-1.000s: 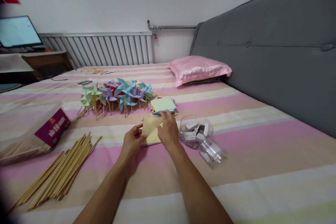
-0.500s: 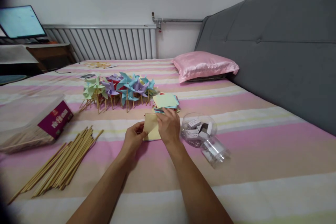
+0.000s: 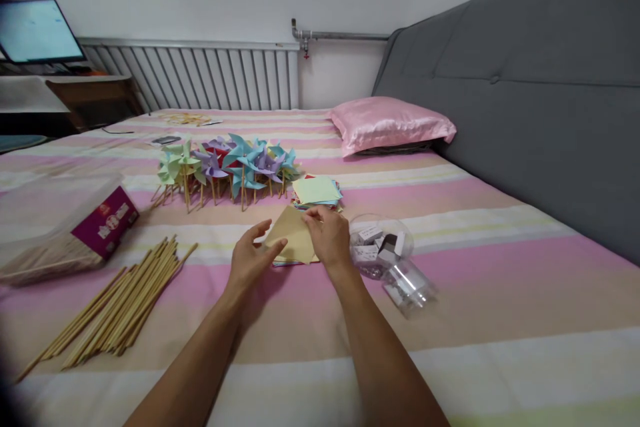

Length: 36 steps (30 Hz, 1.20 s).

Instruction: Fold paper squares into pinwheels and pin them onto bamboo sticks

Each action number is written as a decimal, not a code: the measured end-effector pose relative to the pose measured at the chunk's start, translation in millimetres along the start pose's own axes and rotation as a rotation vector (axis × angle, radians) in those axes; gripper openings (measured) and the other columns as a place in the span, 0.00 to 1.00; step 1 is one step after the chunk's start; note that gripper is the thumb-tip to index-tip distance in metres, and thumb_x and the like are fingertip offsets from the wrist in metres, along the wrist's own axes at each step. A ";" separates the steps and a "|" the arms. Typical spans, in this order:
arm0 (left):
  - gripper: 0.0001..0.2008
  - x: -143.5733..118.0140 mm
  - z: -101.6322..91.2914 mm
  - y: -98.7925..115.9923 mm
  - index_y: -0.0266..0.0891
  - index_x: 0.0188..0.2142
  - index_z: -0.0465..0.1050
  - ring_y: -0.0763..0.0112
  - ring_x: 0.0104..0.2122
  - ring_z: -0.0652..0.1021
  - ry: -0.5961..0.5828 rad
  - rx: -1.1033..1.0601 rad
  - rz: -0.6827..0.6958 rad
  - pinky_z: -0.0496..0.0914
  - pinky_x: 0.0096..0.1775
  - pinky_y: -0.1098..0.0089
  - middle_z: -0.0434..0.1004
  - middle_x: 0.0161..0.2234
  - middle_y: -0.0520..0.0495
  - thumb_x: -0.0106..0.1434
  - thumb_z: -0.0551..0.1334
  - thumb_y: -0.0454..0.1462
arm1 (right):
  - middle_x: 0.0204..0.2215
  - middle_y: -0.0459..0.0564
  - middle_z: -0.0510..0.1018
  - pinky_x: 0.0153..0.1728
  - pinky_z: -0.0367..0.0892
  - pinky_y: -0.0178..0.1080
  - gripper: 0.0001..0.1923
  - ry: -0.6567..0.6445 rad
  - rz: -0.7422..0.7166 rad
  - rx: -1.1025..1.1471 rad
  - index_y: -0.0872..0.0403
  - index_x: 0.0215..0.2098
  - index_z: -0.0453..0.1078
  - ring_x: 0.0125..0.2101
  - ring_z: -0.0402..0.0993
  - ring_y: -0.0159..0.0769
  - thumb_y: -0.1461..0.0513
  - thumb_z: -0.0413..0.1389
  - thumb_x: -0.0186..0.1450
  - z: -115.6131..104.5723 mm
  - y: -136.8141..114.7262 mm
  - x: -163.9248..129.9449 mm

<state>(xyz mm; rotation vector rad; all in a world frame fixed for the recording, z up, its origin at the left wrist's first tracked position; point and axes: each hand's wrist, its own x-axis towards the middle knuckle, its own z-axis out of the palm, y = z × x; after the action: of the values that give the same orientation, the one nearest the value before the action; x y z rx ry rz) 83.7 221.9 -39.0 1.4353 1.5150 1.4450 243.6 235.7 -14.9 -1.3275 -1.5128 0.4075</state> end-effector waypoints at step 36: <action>0.16 -19.1 -13.2 32.3 0.32 0.41 0.75 0.65 0.36 0.78 -0.251 -0.799 -0.412 0.71 0.37 0.71 0.80 0.38 0.40 0.52 0.67 0.37 | 0.25 0.48 0.79 0.27 0.67 0.36 0.15 -0.249 0.401 0.617 0.56 0.32 0.70 0.25 0.74 0.35 0.57 0.62 0.49 -9.2 -32.8 -11.9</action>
<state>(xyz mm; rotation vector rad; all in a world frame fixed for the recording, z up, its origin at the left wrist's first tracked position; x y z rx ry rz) 85.5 194.4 -10.4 0.7272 0.8425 1.3189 232.5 211.2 9.1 -1.0931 -1.1596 1.2269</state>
